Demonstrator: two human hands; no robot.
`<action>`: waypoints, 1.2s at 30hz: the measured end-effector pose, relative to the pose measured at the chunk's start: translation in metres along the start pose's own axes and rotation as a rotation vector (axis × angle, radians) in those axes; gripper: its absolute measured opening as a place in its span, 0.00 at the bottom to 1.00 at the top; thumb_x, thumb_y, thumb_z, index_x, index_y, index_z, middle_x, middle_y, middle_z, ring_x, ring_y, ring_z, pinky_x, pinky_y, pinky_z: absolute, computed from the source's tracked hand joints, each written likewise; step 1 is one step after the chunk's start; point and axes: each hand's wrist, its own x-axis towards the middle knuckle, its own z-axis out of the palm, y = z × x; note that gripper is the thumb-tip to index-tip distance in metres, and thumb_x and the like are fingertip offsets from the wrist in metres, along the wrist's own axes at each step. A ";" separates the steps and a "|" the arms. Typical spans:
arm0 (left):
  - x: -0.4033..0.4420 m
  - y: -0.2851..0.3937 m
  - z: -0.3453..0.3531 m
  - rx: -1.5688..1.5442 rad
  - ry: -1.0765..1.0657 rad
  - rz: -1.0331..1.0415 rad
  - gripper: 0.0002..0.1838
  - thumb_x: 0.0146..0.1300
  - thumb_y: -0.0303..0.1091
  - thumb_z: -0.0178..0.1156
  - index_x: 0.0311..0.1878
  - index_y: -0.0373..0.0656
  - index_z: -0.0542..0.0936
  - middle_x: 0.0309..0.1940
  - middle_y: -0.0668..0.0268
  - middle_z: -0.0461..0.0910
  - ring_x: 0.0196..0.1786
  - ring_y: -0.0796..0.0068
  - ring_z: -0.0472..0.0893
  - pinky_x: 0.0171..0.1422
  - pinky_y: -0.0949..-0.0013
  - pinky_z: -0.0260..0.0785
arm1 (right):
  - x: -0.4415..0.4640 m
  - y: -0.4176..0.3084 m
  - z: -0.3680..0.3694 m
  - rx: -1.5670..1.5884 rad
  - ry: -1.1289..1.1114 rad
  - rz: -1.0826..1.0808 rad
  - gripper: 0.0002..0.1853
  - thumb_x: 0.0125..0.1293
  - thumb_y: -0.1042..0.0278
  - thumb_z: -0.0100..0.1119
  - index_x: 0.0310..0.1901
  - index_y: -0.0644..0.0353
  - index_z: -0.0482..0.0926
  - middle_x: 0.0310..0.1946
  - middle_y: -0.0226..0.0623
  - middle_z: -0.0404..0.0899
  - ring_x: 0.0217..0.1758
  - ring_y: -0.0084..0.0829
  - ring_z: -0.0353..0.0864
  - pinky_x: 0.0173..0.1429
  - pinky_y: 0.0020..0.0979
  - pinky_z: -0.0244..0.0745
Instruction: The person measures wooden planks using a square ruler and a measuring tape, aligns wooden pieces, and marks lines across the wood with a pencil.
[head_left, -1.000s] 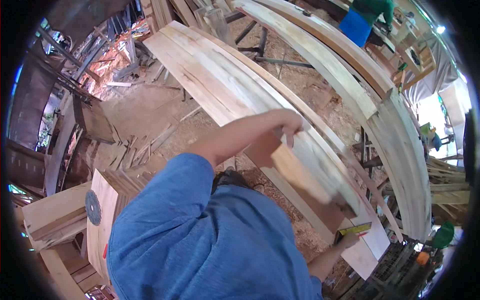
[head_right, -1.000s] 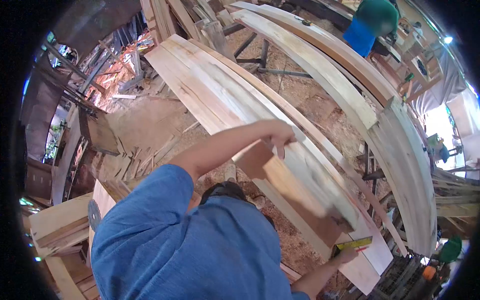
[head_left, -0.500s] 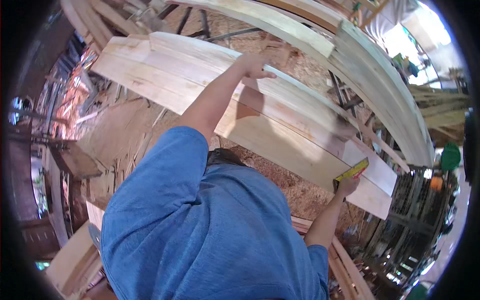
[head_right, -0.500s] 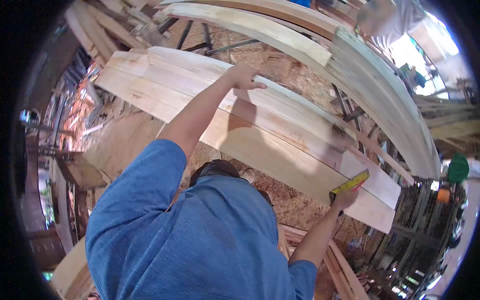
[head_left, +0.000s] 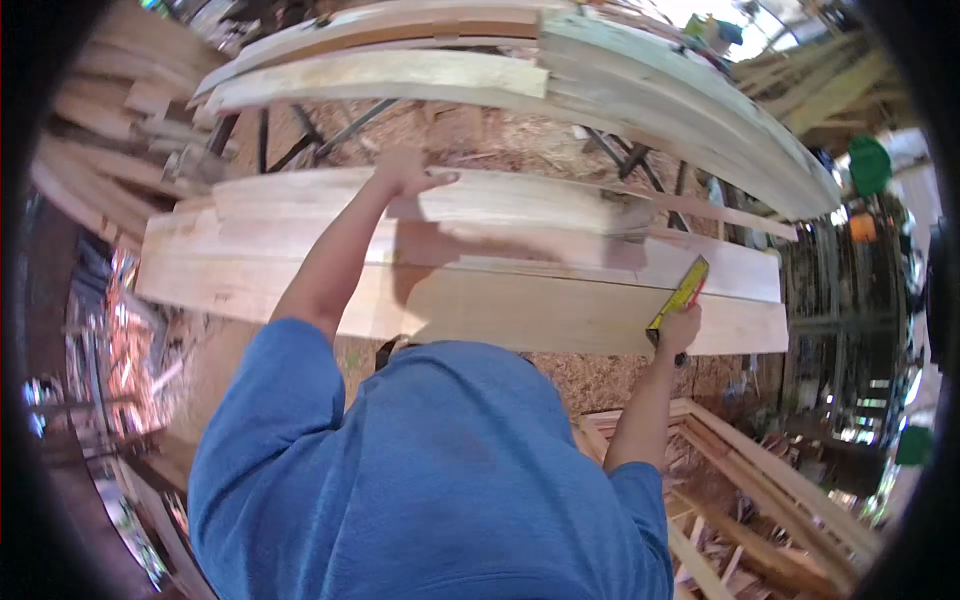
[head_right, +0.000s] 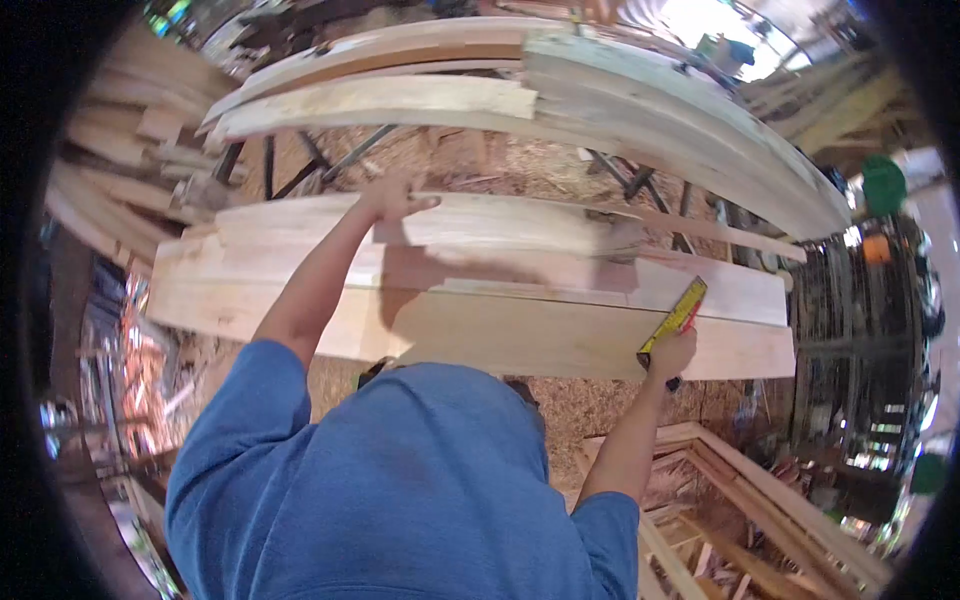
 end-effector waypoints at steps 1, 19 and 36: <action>0.005 -0.007 0.008 -0.041 -0.006 0.046 0.49 0.55 0.84 0.51 0.39 0.37 0.88 0.36 0.41 0.85 0.46 0.44 0.85 0.54 0.46 0.73 | -0.002 -0.013 -0.011 0.022 -0.037 0.056 0.13 0.68 0.67 0.54 0.49 0.64 0.78 0.45 0.58 0.82 0.50 0.60 0.81 0.53 0.57 0.75; -0.067 0.091 0.022 0.008 0.294 0.180 0.56 0.48 0.85 0.58 0.48 0.29 0.81 0.48 0.43 0.83 0.53 0.48 0.83 0.57 0.52 0.75 | 0.001 0.005 0.009 0.060 0.039 0.051 0.16 0.69 0.69 0.53 0.56 0.63 0.75 0.46 0.51 0.79 0.52 0.56 0.77 0.55 0.53 0.73; -0.149 0.099 -0.323 -0.692 0.819 0.055 0.29 0.64 0.60 0.65 0.42 0.37 0.85 0.29 0.68 0.82 0.32 0.79 0.79 0.35 0.67 0.72 | 0.004 0.025 0.040 -0.059 0.048 0.055 0.26 0.71 0.62 0.55 0.67 0.64 0.68 0.48 0.52 0.80 0.54 0.52 0.79 0.56 0.48 0.76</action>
